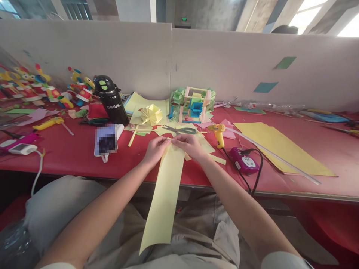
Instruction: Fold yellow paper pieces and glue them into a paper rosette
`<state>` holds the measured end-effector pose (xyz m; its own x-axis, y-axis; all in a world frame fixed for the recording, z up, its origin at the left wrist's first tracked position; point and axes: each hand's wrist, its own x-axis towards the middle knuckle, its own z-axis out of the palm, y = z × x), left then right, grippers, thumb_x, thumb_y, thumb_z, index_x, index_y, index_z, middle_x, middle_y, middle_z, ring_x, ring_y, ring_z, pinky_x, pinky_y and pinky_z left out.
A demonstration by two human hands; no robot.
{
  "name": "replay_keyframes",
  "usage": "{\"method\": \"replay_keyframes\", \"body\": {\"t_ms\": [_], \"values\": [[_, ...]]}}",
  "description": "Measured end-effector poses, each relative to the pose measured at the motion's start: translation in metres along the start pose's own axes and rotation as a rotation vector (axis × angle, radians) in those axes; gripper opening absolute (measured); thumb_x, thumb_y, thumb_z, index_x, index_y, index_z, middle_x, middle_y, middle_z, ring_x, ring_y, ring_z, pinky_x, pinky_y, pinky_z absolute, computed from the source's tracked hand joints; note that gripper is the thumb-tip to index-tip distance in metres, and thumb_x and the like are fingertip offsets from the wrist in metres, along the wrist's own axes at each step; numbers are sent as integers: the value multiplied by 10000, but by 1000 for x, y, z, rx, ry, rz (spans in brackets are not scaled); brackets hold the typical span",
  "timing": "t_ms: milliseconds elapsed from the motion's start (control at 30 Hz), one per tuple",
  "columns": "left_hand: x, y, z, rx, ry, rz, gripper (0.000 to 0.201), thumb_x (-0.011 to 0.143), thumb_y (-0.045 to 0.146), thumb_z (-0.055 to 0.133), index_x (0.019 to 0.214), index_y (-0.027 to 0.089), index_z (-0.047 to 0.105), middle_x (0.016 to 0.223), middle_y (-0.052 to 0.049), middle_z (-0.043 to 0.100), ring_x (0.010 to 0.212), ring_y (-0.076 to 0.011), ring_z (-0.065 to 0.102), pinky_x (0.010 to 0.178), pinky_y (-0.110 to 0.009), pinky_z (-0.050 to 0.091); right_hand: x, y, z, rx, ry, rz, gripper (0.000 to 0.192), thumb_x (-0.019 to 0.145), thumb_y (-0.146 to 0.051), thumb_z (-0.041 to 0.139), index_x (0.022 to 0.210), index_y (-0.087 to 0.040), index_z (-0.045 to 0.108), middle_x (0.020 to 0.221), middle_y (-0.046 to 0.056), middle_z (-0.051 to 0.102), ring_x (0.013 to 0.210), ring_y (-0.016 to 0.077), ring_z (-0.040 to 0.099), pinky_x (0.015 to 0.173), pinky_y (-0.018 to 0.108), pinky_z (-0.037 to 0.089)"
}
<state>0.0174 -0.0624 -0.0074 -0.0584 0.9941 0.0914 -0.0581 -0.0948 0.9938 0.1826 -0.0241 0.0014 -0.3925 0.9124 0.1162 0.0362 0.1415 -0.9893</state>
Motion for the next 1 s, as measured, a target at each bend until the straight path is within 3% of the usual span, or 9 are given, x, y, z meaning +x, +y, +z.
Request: {"method": "replay_keyframes", "body": {"t_ms": [400,800,1000], "values": [[0,-5,-2,41,-4,96,352,792,510,712,777,162,661,703,1,635,667,-137,573,609,-230,440,-4,-8,0,-78,10,-60,346,735,-518,763,862,-196,751,897,48,722,859,200,638,787,324,471],[0,-6,-2,98,21,174,315,832,476,680,778,166,664,704,2,626,684,-133,556,621,-225,428,-3,-6,1,-59,-10,-74,353,738,-507,761,886,-188,737,893,44,711,816,175,614,740,302,461],[-2,-3,-1,61,13,128,308,818,478,691,792,170,687,724,-3,652,688,-144,578,619,-230,443,-4,-6,1,-76,8,-47,353,739,-508,752,865,-180,726,869,39,702,787,164,601,725,296,458]]}}
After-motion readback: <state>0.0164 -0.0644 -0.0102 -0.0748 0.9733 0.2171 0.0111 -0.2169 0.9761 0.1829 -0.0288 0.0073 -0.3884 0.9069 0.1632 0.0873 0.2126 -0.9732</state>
